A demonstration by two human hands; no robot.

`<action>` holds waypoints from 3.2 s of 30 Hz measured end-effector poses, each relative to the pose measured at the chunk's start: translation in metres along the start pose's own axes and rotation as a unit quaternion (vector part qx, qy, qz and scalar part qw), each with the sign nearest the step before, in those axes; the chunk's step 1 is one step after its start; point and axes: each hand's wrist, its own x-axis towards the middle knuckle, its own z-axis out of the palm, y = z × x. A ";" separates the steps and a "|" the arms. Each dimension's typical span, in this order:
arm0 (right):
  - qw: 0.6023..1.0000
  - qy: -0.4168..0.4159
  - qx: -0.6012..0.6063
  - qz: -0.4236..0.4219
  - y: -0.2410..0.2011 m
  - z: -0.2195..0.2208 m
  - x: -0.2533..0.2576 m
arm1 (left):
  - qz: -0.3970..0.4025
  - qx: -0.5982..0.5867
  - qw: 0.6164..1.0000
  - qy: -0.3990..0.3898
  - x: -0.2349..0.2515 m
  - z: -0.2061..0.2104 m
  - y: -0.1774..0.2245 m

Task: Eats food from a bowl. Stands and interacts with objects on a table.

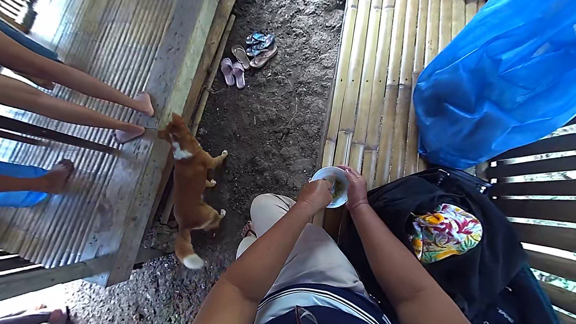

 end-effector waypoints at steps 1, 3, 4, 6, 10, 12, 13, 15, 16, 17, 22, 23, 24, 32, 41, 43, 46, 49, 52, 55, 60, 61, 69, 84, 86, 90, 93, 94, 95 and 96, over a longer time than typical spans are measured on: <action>1.000 0.001 0.001 0.000 0.000 0.000 0.000 | 0.002 0.003 1.000 -0.002 -0.001 0.000 0.001; 1.000 0.003 0.012 0.001 -0.001 0.000 -0.001 | 0.003 0.008 1.000 -0.009 -0.003 0.000 0.003; 1.000 0.003 0.018 0.002 -0.001 0.000 -0.002 | 0.006 0.008 1.000 -0.011 -0.003 0.001 0.003; 1.000 0.001 0.024 -0.003 -0.002 0.000 -0.002 | 0.012 0.011 1.000 -0.011 -0.002 0.003 0.003; 1.000 -0.005 0.024 -0.014 0.001 -0.001 -0.001 | 0.038 0.029 0.999 -0.026 -0.002 0.004 0.003; 0.999 -0.005 0.033 -0.014 0.002 -0.002 -0.001 | 0.043 0.038 0.998 -0.038 -0.003 0.005 0.004; 0.999 -0.005 0.037 -0.014 0.001 -0.002 -0.001 | 0.045 0.041 0.997 -0.043 -0.003 0.005 0.004; 0.999 -0.008 0.042 -0.012 0.001 -0.002 -0.002 | 0.051 0.044 0.996 -0.053 -0.004 0.004 0.005; 0.999 -0.009 0.046 -0.010 0.001 -0.002 -0.002 | 0.057 0.046 0.996 -0.056 -0.004 0.004 0.004; 0.999 -0.009 0.052 -0.008 0.001 -0.003 -0.002 | 0.063 0.047 0.995 -0.060 -0.004 0.003 0.004; 0.997 -0.014 0.070 -0.004 0.001 -0.003 -0.002 | 0.091 0.060 0.990 -0.084 -0.002 -0.001 -0.001; 0.997 -0.015 0.072 -0.003 0.001 -0.002 -0.002 | 0.094 0.067 0.989 -0.088 -0.001 -0.002 -0.001; 0.997 -0.016 0.073 -0.003 0.001 -0.002 -0.001 | 0.095 0.077 0.988 -0.092 -0.001 -0.003 -0.001; 0.998 -0.009 0.069 0.007 0.000 -0.002 -0.001 | 0.106 0.110 0.981 -0.120 0.002 -0.008 -0.001; 0.998 -0.004 0.057 0.016 -0.001 -0.003 0.000 | 0.074 0.201 0.968 -0.129 -0.010 -0.009 0.019; 0.998 -0.004 0.058 0.015 0.001 -0.004 0.001 | 0.079 0.231 0.962 -0.123 -0.018 -0.008 0.027; 0.998 0.002 0.061 0.016 0.002 -0.005 0.003 | 0.112 0.276 0.946 -0.129 -0.022 -0.005 0.035; 0.998 0.007 0.065 0.009 0.001 -0.004 0.003 | 0.145 0.305 0.929 -0.153 -0.020 -0.009 0.039; 0.998 0.008 0.070 0.000 0.003 -0.003 0.004 | 0.165 0.322 0.915 -0.181 -0.014 -0.014 0.039; 0.997 0.012 0.071 0.001 0.005 -0.003 0.005 | 0.173 0.337 0.903 -0.203 -0.011 -0.018 0.038; 0.998 0.009 0.064 0.010 0.002 -0.001 0.000 | 0.206 0.387 0.874 -0.210 -0.014 -0.019 0.035; 0.997 0.008 0.070 -0.001 0.006 -0.002 0.003 | 0.215 0.393 0.870 -0.205 -0.013 -0.017 0.034; 0.998 0.002 0.048 -0.027 0.007 -0.001 0.001 | 0.188 0.291 0.916 -0.203 -0.010 -0.019 0.033; 0.996 0.008 0.083 -0.033 0.016 -0.003 0.009 | 0.183 0.258 0.923 -0.221 0.013 -0.025 0.018; 0.996 0.003 0.074 -0.048 0.017 -0.003 0.011 | 0.212 0.208 0.928 -0.223 0.028 -0.026 0.003; 0.996 0.002 0.069 -0.053 0.016 -0.004 0.010 | 0.210 0.173 0.937 -0.219 0.026 -0.025 -0.010; 0.996 0.006 0.065 -0.058 0.017 -0.005 0.011 | 0.200 0.172 0.940 -0.217 0.017 -0.026 -0.010; 0.996 0.007 0.066 -0.055 0.016 -0.004 0.011 | 0.194 0.180 0.940 -0.215 0.015 -0.027 -0.008; 0.996 0.007 0.066 -0.052 0.016 -0.004 0.011 | 0.184 0.192 0.941 -0.210 0.014 -0.028 -0.007; 0.996 0.009 0.066 -0.052 0.015 -0.004 0.011 | 0.169 0.209 0.942 -0.203 0.013 -0.030 -0.005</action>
